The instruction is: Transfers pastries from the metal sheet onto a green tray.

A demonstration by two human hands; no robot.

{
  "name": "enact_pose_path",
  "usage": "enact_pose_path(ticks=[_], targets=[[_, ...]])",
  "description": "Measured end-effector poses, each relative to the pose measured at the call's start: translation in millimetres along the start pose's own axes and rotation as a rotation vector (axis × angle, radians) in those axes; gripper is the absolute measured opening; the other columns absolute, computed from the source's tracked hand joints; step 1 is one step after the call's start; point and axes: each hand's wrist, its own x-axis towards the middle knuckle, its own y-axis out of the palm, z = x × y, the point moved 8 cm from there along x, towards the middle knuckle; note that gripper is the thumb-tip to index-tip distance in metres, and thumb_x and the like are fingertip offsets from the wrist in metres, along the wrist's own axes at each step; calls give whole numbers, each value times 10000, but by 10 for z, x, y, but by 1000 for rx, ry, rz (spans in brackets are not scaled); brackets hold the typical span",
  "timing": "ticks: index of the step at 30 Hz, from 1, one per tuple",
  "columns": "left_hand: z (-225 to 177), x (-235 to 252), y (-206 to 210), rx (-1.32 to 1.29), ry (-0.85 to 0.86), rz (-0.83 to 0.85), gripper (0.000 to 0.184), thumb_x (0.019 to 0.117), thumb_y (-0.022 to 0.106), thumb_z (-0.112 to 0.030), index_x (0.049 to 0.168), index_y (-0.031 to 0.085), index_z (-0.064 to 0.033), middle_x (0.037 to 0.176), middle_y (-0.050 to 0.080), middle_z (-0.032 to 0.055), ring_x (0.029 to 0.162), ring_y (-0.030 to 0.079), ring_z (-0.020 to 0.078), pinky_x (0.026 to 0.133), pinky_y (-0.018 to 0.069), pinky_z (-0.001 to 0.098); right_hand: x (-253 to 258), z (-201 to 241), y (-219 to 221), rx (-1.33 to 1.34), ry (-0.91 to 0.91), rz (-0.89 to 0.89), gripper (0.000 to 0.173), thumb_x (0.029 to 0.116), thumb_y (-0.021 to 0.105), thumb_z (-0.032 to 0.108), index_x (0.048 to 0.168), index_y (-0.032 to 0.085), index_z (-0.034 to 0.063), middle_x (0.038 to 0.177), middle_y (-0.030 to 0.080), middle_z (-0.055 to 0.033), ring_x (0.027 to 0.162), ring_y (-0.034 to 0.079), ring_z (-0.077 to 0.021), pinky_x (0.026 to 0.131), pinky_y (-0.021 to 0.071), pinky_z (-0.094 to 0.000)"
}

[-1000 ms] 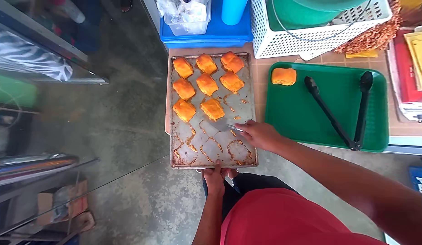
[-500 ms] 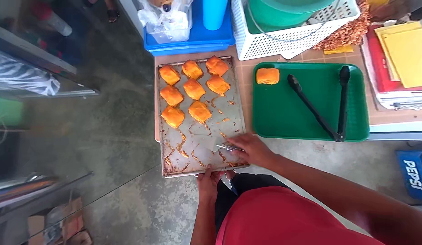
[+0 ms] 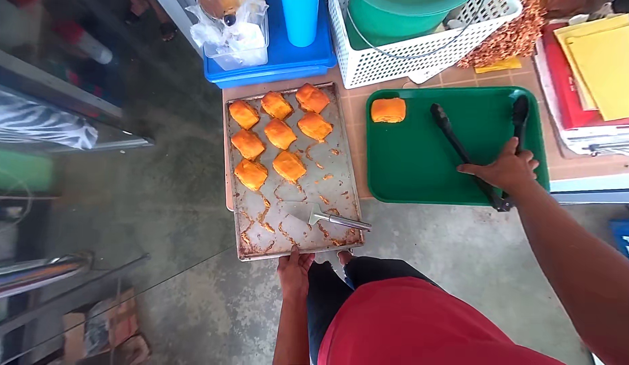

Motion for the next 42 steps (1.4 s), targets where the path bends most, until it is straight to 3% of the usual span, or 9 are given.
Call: enact_pose_path(ticks=[4,10,14,22,25,27,32,37,42], targets=[[9,7,-4,-22,-2,5,177,1079,465,-66,1235,456,17,907,684,172,673,724,232,621,633,347,-253,-163,-148,243,-98,-72,845,862,834,292,1481,389,-72,1272,532,-420,1178,533,-551,970,406,-707],[12,12,-12,-26,-10,-4,167,1076,471,-61,1221,451,20,908,670,159,673,715,212,627,628,333,-1655,982,122,170,-632,264,880,843,839,245,1539,389,-51,1264,575,-343,954,607,-417,822,497,-587],[-1,-13,-3,-31,-10,0,163,1077,467,-57,1219,450,19,893,675,160,667,719,219,618,630,334,-2250,2001,735,-76,-837,423,892,882,813,316,1553,360,-57,1367,548,-298,1067,646,-429,898,536,-571],[4,10,-3,-39,-20,20,198,1077,469,-59,1254,440,25,915,669,171,667,714,220,616,627,335,-2455,2556,1184,-300,-792,458,848,951,743,294,1578,289,-53,1403,512,-260,1128,633,-420,939,525,-539],[14,26,-6,-40,-24,23,206,1077,467,-55,1266,437,22,920,669,173,670,715,223,619,627,336,-2269,2450,1199,125,-694,652,671,932,782,239,1480,478,-1,1208,621,-212,990,640,-331,864,536,-499],[23,32,-5,-41,-27,21,197,1077,469,-59,1255,443,21,918,668,170,670,715,224,618,629,336,-2175,2347,1239,475,-519,890,423,973,719,158,1351,585,24,940,663,-85,654,604,-109,582,533,-254],[6,10,-7,-18,-15,16,172,1076,473,-65,1226,453,16,905,679,162,670,721,226,621,634,343,-2131,2010,1137,843,-314,1261,233,1047,493,110,1239,599,33,1027,711,-88,615,631,-78,539,526,-190],[22,13,15,16,-1,35,197,1084,447,-69,1268,445,-1,956,679,151,718,732,225,637,639,346,-1625,1472,414,675,-552,944,501,941,640,46,1431,534,52,1091,685,-60,716,617,-54,624,519,-197],[24,37,10,25,20,21,184,1090,441,-89,1252,462,-5,941,685,150,708,733,222,629,640,345,-784,1116,-278,123,-816,280,704,866,825,98,1497,513,65,1284,626,-193,954,651,-319,822,551,-516]])
